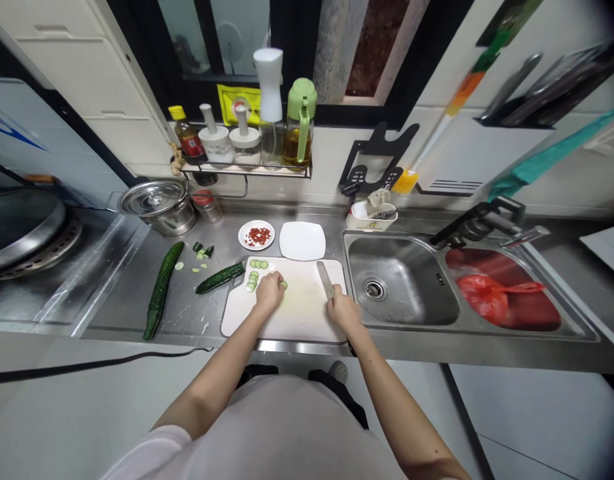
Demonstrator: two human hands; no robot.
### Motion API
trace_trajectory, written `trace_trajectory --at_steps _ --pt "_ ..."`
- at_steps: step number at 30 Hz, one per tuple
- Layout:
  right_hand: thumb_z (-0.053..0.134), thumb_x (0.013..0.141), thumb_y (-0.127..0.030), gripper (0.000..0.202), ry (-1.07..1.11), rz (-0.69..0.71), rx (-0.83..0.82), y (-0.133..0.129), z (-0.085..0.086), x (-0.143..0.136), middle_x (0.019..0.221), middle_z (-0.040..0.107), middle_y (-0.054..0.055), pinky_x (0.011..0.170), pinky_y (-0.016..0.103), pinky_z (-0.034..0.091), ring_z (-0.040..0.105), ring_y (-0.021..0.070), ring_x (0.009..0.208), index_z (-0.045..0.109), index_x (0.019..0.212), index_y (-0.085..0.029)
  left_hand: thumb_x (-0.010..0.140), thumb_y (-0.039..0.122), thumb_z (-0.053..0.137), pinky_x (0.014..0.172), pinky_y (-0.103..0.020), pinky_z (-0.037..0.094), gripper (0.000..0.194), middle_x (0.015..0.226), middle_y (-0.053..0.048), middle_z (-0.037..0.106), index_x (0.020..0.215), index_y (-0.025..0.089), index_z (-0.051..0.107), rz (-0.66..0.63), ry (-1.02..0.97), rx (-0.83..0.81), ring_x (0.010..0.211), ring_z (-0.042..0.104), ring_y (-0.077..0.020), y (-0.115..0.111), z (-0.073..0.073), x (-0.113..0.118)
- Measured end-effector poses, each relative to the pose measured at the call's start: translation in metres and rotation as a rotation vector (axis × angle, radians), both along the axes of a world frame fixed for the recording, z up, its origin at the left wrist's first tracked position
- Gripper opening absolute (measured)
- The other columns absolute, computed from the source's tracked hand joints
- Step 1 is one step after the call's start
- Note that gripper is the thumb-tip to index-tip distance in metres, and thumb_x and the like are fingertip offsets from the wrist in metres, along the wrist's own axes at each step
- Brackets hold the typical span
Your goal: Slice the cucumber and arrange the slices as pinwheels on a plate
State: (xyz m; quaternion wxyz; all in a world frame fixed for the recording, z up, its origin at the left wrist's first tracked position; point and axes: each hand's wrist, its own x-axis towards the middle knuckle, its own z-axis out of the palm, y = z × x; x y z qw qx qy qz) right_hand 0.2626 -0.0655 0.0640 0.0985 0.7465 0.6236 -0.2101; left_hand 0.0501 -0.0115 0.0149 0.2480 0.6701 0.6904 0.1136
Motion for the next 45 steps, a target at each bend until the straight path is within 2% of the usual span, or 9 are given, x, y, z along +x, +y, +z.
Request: trace_trajectory --at_steps 4,7,13,17,21,29,34,39,45 --pt "0.034 0.094 -0.019 0.033 -0.01 0.005 -0.007 0.002 -0.001 -0.002 0.105 0.068 0.017 0.075 0.032 0.04 0.065 0.0259 0.098 0.038 0.127 -0.016 0.086 0.016 0.052 0.075 -0.026 0.042 0.015 0.093 -0.003 0.069 0.093 0.023 0.063 0.081 -0.118 -0.035 0.09 0.061 -0.0173 -0.008 0.003 -0.003" --pt "0.033 0.095 -0.02 0.032 -0.014 0.004 -0.017 0.002 -0.002 -0.002 0.103 0.068 0.016 0.074 0.031 0.041 0.066 0.0252 0.097 0.038 0.126 -0.015 0.083 0.017 0.055 0.072 -0.024 0.043 0.013 0.084 0.0 0.07 0.091 0.022 0.064 0.144 -0.24 -0.058 0.081 0.062 -0.0144 -0.023 0.0 -0.01" --pt "0.031 0.095 -0.021 0.033 -0.009 0.014 -0.023 0.005 -0.009 0.0 0.104 0.068 0.017 0.072 0.031 0.041 0.066 0.0254 0.095 0.038 0.126 -0.014 0.081 0.02 0.059 0.07 -0.022 0.045 0.012 0.08 0.001 0.07 0.091 0.023 0.066 0.307 -0.372 -0.041 0.073 0.063 -0.0126 -0.054 -0.011 -0.043" --pt "0.031 0.095 -0.021 0.033 -0.01 0.003 -0.04 0.006 -0.01 -0.002 0.103 0.068 0.017 0.072 0.032 0.042 0.066 0.0257 0.094 0.038 0.126 -0.014 0.082 0.023 0.057 0.072 -0.023 0.046 0.017 0.084 0.0 0.071 0.097 0.023 0.066 0.436 -0.314 -0.02 0.076 0.063 -0.014 -0.053 -0.012 -0.071" --pt "0.031 0.094 -0.02 0.033 -0.017 0.006 -0.027 0.007 -0.008 -0.005 0.099 0.069 0.017 0.072 0.032 0.041 0.067 0.0266 0.093 0.04 0.125 -0.014 0.083 0.025 0.056 0.071 -0.024 0.044 0.019 0.087 -0.001 0.071 0.099 0.022 0.066 0.487 -0.252 0.001 0.077 0.064 -0.0152 -0.04 -0.01 -0.087" --pt "0.033 0.093 -0.019 0.033 -0.006 0.005 -0.057 0.009 -0.003 -0.005 0.099 0.068 0.016 0.072 0.032 0.04 0.066 0.0261 0.094 0.041 0.125 -0.014 0.084 0.023 0.055 0.071 -0.026 0.04 0.019 0.09 -0.002 0.073 0.101 0.024 0.065 0.468 -0.115 -0.009 0.084 0.064 -0.0184 -0.031 -0.012 -0.085" --pt "0.031 0.093 -0.019 0.034 -0.01 0.002 -0.059 0.009 -0.002 -0.006 0.099 0.068 0.016 0.072 0.032 0.04 0.066 0.0267 0.095 0.041 0.125 -0.014 0.084 0.022 0.055 0.077 -0.029 0.042 0.019 0.1 -0.005 0.071 0.099 0.024 0.066 0.424 -0.025 0.036 0.095 0.063 -0.0218 -0.033 -0.016 -0.085" --pt "0.032 0.093 -0.018 0.034 -0.009 0.007 -0.055 0.009 -0.004 -0.007 0.098 0.068 0.016 0.073 0.032 0.04 0.067 0.0263 0.095 0.041 0.126 -0.014 0.084 0.022 0.055 0.085 -0.031 0.043 0.022 0.105 -0.007 0.068 0.103 0.024 0.067 0.4 -0.029 0.105 0.101 0.061 -0.0236 -0.032 -0.016 -0.084" --pt "0.032 0.094 -0.019 0.035 -0.008 0.007 -0.062 0.009 -0.004 -0.007 0.097 0.068 0.015 0.073 0.032 0.04 0.067 0.0259 0.093 0.04 0.127 -0.014 0.086 0.023 0.053 0.089 -0.029 0.044 0.029 0.111 -0.008 0.064 0.112 0.022 0.066 0.234 -0.078 0.14 0.098 0.062 -0.0206 -0.002 -0.009 -0.063"
